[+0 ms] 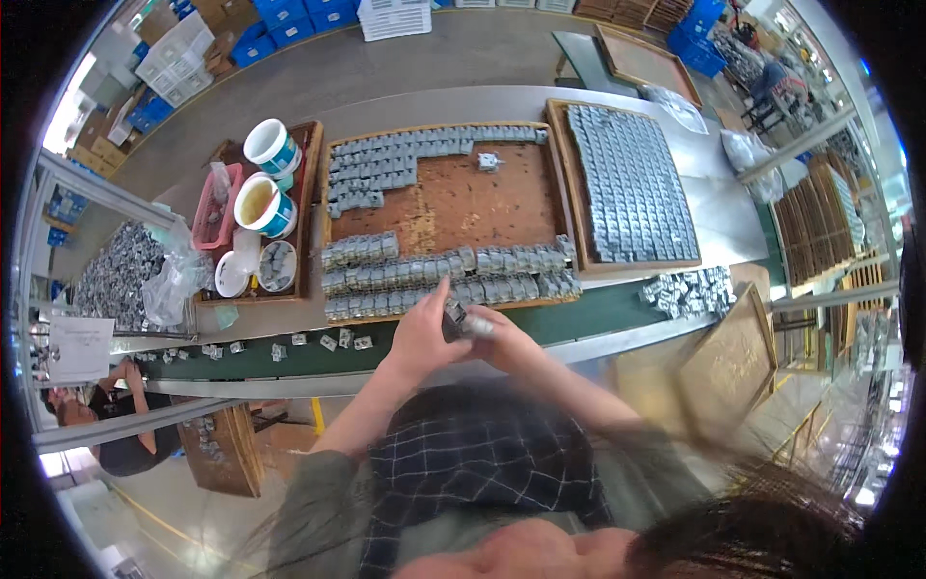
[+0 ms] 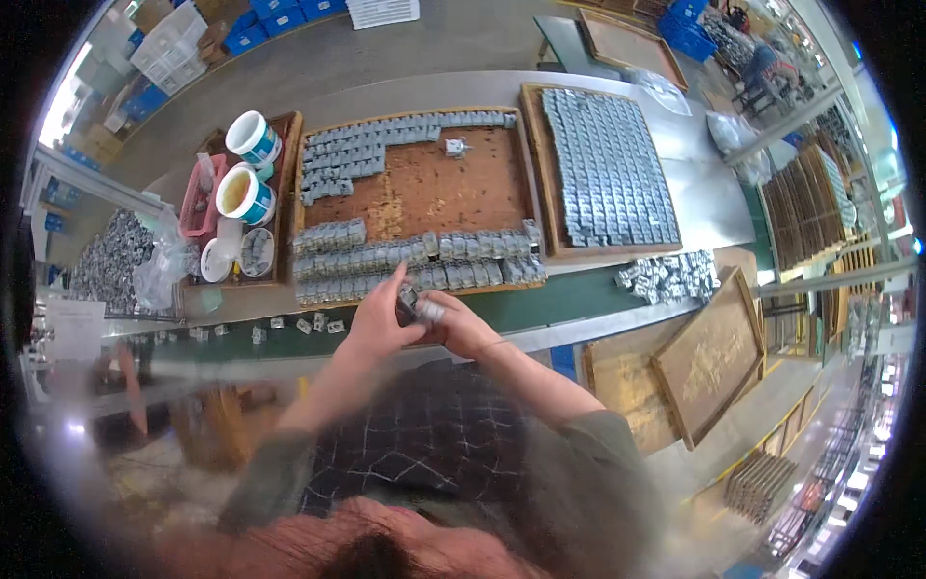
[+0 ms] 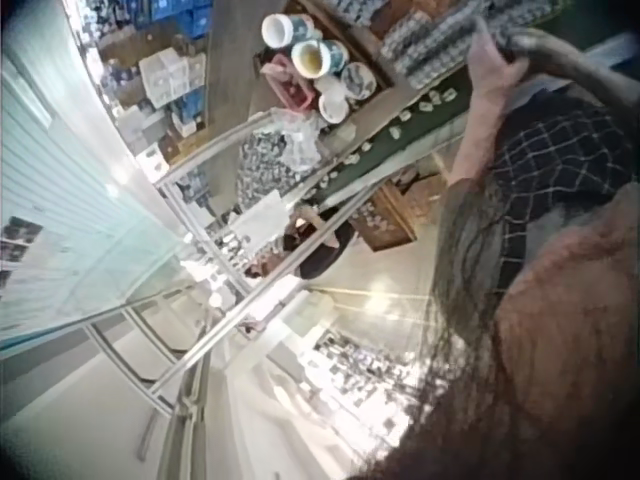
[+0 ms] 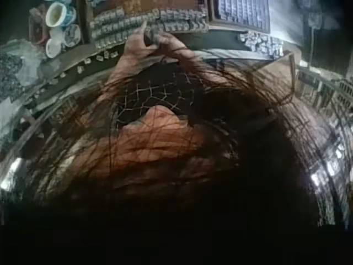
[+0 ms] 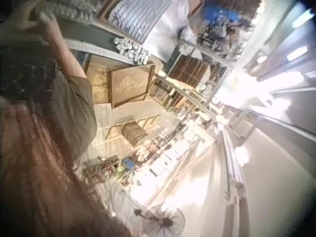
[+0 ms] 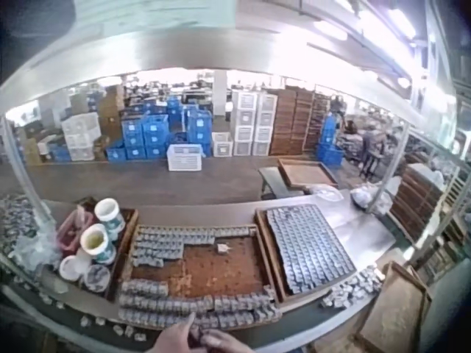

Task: Manually assemble small electronic components on a production line.

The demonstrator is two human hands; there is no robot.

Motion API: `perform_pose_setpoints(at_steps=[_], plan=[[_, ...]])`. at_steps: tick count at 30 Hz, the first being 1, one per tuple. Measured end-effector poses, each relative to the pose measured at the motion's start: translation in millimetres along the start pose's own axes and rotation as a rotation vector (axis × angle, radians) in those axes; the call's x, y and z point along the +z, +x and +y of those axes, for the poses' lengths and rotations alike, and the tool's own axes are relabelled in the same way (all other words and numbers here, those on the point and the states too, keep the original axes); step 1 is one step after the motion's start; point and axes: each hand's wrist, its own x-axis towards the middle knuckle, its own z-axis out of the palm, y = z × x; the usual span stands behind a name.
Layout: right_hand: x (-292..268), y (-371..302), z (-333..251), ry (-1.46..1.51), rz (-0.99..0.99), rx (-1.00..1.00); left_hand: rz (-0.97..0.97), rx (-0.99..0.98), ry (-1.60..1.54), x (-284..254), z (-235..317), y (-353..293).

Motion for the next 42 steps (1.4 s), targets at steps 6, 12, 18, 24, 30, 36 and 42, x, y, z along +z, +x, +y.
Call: perform_pose_setpoints(at_steps=[6, 12, 18, 24, 30, 36, 42], plan=[[28, 53, 8, -0.192, -0.063, 0.144, 0.166, 0.036, 0.067, -27, -34, -18], [68, 149, -60, -1.268, 0.003, -0.186, 0.367, -0.117, -0.112, -73, -67, -18], [47, 266, -69, -1.846, 0.336, -0.640, 0.397, -0.248, -0.439, -86, -105, -16], [48, 246, -66, -1.768, 0.427, -0.717, 0.371, -0.195, -0.319, -96, -97, 25], [14, 158, -75, -0.620, 0.295, -0.527, 0.204, -0.050, -0.326, -73, -118, 93], [-6, 53, -58, -0.146, 0.267, -0.320, -0.304, -0.219, 0.185, -66, -120, 129], [-20, -4, -47, 0.006, 0.254, -0.272, 0.082, 0.238, 0.362, -43, -69, 91]])
